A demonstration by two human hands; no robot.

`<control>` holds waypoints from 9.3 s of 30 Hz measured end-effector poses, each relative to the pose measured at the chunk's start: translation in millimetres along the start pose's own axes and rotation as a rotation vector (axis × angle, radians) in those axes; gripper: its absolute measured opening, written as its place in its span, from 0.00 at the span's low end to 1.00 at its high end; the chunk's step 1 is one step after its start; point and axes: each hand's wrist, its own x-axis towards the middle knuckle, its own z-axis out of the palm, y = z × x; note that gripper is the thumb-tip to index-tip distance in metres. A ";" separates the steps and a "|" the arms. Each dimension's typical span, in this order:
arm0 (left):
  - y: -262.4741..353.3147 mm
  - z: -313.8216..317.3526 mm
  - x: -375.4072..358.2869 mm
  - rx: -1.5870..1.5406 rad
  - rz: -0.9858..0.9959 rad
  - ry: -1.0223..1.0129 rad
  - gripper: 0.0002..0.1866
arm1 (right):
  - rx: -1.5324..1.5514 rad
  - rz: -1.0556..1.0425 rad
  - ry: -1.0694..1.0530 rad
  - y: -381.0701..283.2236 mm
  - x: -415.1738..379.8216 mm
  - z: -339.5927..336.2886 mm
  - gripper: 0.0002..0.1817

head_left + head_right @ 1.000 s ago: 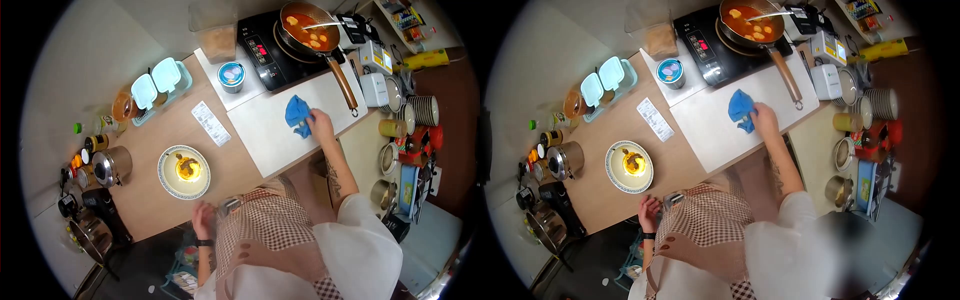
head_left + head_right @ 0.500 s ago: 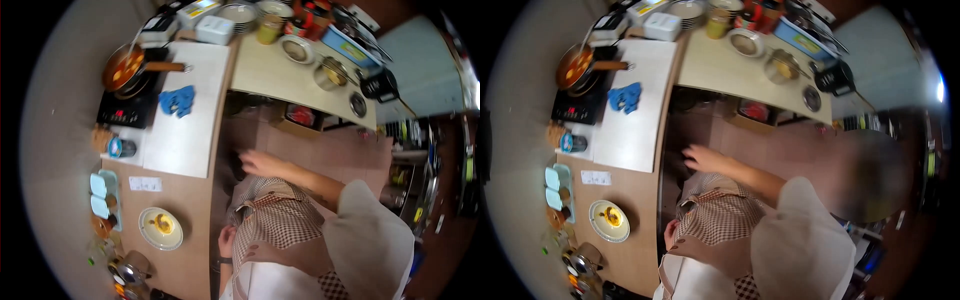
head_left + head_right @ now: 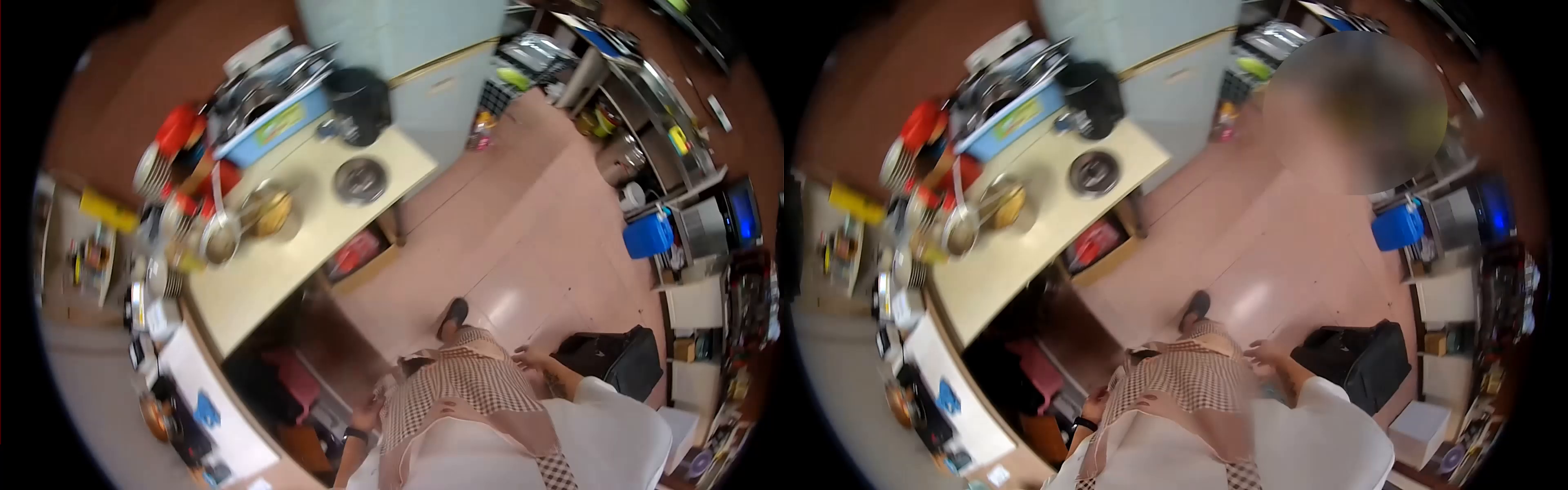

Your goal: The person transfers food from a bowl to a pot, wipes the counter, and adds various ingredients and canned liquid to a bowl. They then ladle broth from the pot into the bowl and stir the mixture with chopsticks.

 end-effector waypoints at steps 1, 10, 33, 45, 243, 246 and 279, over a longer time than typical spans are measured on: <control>30.1 14.0 40.6 0.138 -0.014 -0.030 0.28 | -0.263 -0.131 0.199 -7.9 -2.8 -33.4 0.24; 344.8 150.2 278.1 0.224 0.164 -0.169 0.28 | -0.044 -0.352 0.395 -61.2 14.3 -289.0 0.30; 1023.7 492.2 771.5 -0.364 0.155 0.544 0.45 | 0.437 -0.251 0.475 -223.5 143.9 -823.4 0.21; 1074.2 577.7 704.0 -0.430 0.318 0.815 0.27 | -0.454 -0.828 0.916 -592.2 263.4 -1326.0 0.28; 1019.0 753.9 686.5 -0.829 -0.554 0.593 0.18 | -1.570 -1.396 1.201 -1143.8 17.2 -1360.1 0.10; 1013.3 735.3 685.9 -0.860 -0.480 0.671 0.18 | -1.493 -1.339 1.116 -1140.5 88.3 -1359.6 0.11; 859.5 745.6 433.8 -1.170 -0.638 1.105 0.20 | -1.396 -0.719 -0.902 -707.6 283.5 -872.6 0.29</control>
